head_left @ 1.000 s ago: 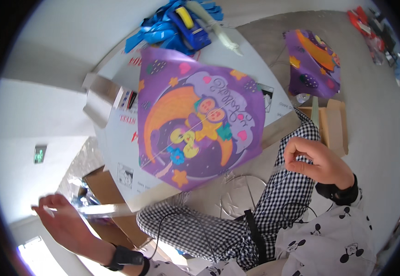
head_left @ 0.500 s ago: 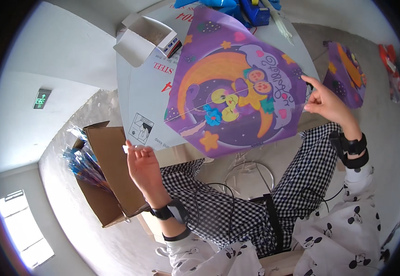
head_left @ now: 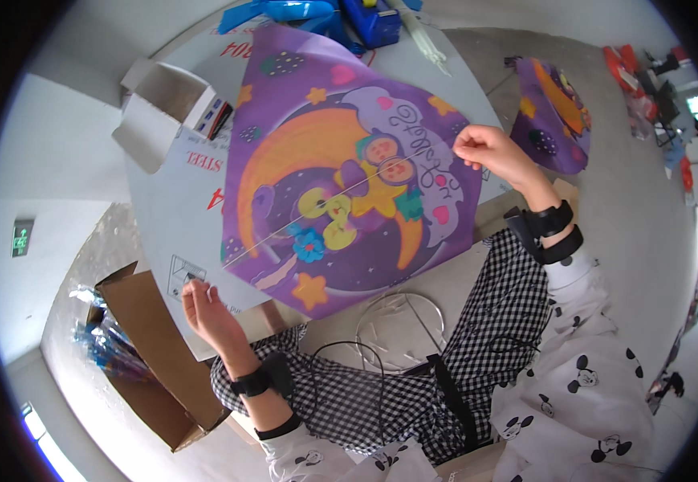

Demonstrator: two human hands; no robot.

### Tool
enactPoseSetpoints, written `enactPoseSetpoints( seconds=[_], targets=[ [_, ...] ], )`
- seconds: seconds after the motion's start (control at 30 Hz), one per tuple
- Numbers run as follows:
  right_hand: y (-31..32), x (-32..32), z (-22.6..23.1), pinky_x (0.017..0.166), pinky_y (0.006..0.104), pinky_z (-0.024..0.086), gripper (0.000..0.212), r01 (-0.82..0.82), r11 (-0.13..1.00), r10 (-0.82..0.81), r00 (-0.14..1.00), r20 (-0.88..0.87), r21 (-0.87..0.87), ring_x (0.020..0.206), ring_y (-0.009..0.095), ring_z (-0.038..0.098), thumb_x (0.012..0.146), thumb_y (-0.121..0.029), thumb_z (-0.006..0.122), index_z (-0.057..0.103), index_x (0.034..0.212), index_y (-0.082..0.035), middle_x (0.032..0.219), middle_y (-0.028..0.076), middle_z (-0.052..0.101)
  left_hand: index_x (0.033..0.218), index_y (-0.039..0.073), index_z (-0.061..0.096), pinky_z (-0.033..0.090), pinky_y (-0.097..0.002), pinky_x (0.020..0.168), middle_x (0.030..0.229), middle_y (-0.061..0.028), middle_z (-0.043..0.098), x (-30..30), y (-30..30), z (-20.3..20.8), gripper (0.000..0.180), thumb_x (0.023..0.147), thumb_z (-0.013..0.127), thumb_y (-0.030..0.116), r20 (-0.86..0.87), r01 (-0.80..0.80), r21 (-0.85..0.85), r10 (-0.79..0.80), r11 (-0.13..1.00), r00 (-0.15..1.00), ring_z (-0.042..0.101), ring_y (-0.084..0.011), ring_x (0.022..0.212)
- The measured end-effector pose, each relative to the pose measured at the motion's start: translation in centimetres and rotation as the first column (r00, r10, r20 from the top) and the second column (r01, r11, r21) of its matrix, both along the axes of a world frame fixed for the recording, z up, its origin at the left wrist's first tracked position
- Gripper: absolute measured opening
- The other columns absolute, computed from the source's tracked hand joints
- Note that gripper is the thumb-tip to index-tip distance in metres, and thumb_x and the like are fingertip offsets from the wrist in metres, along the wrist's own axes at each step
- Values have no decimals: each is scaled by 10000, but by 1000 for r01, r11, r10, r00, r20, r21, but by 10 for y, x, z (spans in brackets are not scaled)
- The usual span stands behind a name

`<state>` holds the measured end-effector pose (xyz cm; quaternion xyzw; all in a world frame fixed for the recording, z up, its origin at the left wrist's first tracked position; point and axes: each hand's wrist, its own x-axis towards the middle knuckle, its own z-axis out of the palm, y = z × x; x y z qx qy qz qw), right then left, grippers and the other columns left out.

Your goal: Unfolding and assembling a colorful kite by attaching the required parts and string.

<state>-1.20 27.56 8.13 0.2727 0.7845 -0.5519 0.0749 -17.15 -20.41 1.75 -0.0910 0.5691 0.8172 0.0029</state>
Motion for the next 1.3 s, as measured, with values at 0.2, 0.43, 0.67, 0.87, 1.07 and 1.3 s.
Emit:
enactPoseSetpoints(
  seconds=[0.2,0.43,0.67,0.87,1.07,1.3],
  targets=[
    [2,-8,-27,614,219,440,96,-21,1000,21,998,-53,-3,694,60,529,930,-119,591,565,964,-33,789,-22,568,886,92,587,369,-215,699,799,23,562,1,-1,-10,101,949,608,169,-5,25,-225,-26,974,1000,481,-58,747],
    [-2,-17,-59,689,291,490,195,129,982,-106,981,-162,137,746,152,609,911,-101,597,472,1040,-26,837,67,612,879,70,586,377,-214,710,797,24,555,8,16,-20,143,932,639,192,-75,-125,-467,102,875,992,482,-63,758],
    [-14,-20,-73,708,337,511,250,180,882,-35,946,-321,435,775,256,649,877,-63,640,444,1029,-26,854,137,623,877,49,593,404,-207,691,807,21,569,5,10,-29,156,924,654,185,-91,-144,-572,112,808,990,495,-61,755],
    [-15,-19,-79,683,340,512,265,211,864,-56,943,-328,458,756,258,647,869,-63,654,445,1028,-28,843,131,629,876,37,602,428,-200,672,813,14,590,3,10,-32,148,915,662,167,-83,-140,-590,112,795,990,521,-63,748],
    [-16,-22,-83,676,346,511,265,214,853,-41,937,-348,475,744,272,647,857,-57,664,453,1016,-29,826,134,631,871,28,609,457,-203,670,819,2,613,3,9,-35,131,897,679,136,-82,-154,-611,132,776,988,552,-68,744],
    [-15,-20,-88,674,335,497,265,216,821,-22,937,-350,528,747,244,636,852,-79,680,468,1005,-37,826,116,613,852,23,620,450,-201,627,795,-11,622,1,13,-36,129,877,699,123,-129,-194,-681,145,706,981,553,-73,706]
  ],
)
